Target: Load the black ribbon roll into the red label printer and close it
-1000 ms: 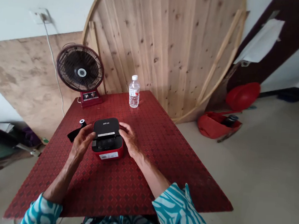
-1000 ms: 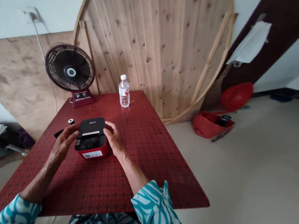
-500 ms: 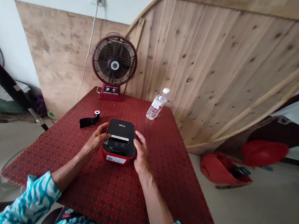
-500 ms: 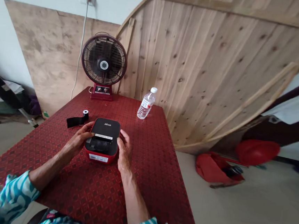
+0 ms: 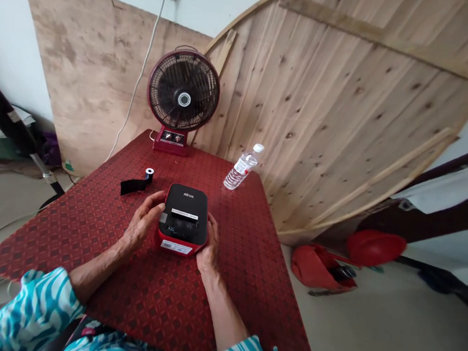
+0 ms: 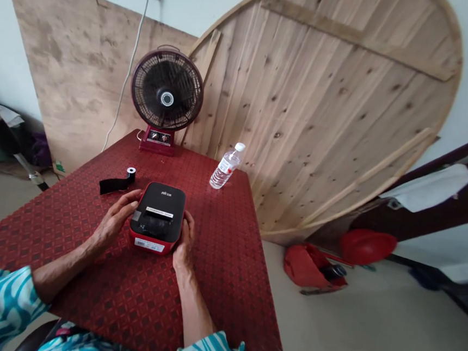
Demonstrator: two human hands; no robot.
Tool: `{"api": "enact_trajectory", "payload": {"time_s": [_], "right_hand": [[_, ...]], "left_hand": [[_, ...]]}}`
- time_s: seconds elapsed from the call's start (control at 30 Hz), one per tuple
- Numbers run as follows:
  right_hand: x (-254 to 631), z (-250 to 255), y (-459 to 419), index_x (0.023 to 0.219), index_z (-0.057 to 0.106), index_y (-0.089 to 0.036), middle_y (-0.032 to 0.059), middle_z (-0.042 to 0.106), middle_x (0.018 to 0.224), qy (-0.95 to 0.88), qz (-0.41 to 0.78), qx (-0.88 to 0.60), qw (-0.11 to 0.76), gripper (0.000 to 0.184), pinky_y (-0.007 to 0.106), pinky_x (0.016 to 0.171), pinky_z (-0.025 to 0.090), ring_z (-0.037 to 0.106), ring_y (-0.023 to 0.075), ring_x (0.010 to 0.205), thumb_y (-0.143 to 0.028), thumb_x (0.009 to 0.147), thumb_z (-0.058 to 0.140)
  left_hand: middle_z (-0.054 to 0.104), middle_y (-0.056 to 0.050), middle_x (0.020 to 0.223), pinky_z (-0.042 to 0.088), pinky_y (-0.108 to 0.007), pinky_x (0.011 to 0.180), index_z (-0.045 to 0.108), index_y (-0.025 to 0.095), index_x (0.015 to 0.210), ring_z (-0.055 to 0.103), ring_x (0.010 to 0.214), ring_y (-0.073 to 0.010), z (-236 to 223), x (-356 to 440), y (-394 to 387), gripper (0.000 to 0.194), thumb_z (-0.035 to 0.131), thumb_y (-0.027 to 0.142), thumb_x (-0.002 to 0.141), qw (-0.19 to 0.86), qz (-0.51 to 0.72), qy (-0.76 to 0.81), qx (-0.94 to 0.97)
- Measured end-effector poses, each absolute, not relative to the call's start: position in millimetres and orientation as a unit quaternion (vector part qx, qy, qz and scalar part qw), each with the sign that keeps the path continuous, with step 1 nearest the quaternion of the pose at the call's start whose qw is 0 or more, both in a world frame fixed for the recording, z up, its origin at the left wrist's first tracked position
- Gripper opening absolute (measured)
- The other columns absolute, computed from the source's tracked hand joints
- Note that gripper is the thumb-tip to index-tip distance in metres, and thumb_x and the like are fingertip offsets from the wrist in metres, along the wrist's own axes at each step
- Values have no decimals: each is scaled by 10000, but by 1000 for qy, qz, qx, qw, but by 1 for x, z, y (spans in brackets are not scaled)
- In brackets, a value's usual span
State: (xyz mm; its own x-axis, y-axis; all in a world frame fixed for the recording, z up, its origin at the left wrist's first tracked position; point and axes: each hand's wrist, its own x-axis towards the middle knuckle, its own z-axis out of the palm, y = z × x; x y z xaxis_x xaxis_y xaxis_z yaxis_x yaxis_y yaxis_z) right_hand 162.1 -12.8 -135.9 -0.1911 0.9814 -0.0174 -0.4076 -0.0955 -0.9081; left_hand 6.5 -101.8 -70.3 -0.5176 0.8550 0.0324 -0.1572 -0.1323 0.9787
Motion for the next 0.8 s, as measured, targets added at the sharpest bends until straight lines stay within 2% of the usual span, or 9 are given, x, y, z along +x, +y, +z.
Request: {"api": "enact_trajectory", "payload": {"time_s": [0.1, 0.33, 0.6, 0.8], "right_hand": [[162, -133, -13, 1079, 626, -231, 10, 708, 968, -401, 659, -350, 531, 370, 308, 760, 494, 646, 170, 846, -449, 780, 608], [161, -125, -16, 1019, 660, -216, -10, 716, 859, -370, 671, -360, 533, 379, 273, 684, 468, 628, 144, 729, -443, 715, 666], [159, -122, -18, 1014, 665, -231, -12, 723, 904, -357, 664, -378, 537, 381, 286, 724, 470, 636, 152, 781, -449, 703, 681], [157, -123, -20, 989, 665, -238, -20, 714, 893, -346, 662, -378, 547, 364, 288, 723, 468, 629, 150, 776, -453, 695, 676]], "left_hand": [[634, -112, 1231, 461, -392, 930, 531, 164, 1282, 587, 1118, -288, -79, 1, -100, 572, 608, 425, 779, 406, 698, 514, 288], [590, -61, 1313, 426, -383, 986, 555, 242, 1261, 530, 1210, -293, -80, -5, -99, 573, 667, 242, 699, 491, 679, 440, 324], [581, -63, 1328, 423, -403, 998, 554, 234, 1254, 509, 1232, -320, -79, -8, -93, 639, 640, 198, 621, 504, 662, 466, 303], [555, -71, 1361, 392, -415, 1034, 527, 221, 1290, 485, 1259, -318, -76, -7, -95, 675, 620, 190, 623, 507, 660, 459, 311]]}}
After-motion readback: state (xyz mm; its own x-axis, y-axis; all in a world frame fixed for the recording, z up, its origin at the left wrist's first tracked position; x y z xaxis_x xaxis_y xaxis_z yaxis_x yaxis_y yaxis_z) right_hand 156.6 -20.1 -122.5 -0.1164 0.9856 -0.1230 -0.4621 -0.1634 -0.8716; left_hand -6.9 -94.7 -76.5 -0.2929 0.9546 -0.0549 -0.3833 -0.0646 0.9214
